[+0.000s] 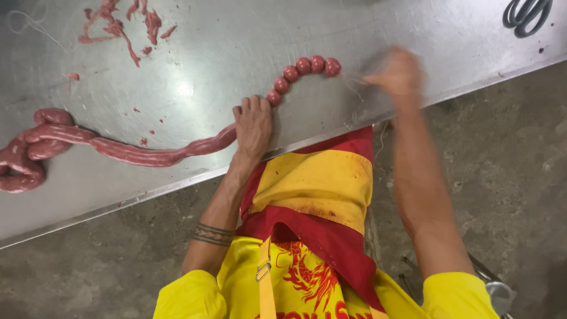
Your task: The person ties string around long links of processed meat to form individual sausages and then uses scissors to cut them apart on a metal table.
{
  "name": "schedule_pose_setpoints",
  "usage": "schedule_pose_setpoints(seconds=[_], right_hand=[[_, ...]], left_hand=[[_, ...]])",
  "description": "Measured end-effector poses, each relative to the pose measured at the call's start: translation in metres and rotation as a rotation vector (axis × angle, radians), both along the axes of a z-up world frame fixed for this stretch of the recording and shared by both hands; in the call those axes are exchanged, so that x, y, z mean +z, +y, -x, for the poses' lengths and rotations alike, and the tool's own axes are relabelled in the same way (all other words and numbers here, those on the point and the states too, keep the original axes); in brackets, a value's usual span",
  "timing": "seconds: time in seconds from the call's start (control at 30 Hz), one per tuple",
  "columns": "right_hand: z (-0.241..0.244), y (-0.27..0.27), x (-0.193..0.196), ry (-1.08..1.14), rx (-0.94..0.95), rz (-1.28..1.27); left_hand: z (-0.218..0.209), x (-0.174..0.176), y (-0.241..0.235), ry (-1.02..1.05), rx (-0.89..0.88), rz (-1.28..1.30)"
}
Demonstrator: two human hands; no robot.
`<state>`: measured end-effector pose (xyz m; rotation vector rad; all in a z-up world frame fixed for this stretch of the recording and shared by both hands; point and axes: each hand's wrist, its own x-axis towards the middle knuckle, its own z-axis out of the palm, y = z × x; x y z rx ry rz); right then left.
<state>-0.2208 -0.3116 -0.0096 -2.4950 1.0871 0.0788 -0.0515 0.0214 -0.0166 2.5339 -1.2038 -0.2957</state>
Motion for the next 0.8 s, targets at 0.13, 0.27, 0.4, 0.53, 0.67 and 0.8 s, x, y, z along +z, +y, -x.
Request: schedule_pose_setpoints(seconds=[0.13, 0.27, 0.4, 0.53, 0.67, 0.8], right_hand=[[-0.111, 0.188, 0.046, 0.199, 0.633, 0.085], [0.060, 0.203, 0.103, -0.319, 0.504, -0.596], [0.318, 0.133, 0.129, 0.854, -0.145, -0.213], [0.448, 0.149, 0.069, 0.199, -0.559, -1.091], [0.435, 0.093, 0.029, -0.809, -0.704, -1.350], [0.336, 0.045, 0.008, -2.170, -1.013, -1.105]], left_hand=[[0.007, -0.004, 0.011, 0.004, -0.112, 0.223], [-0.009, -0.002, 0.002, 0.201, 0.080, 0.339], [-0.010, -0.003, -0.006, -0.053, -0.002, 0.453], [-0.008, -0.013, 0.001, 0.021, -0.189, 0.086], [0.004, -0.016, 0.000, 0.021, -0.380, 0.001], [0.007, 0.009, 0.017, -0.110, -0.295, 0.342]])
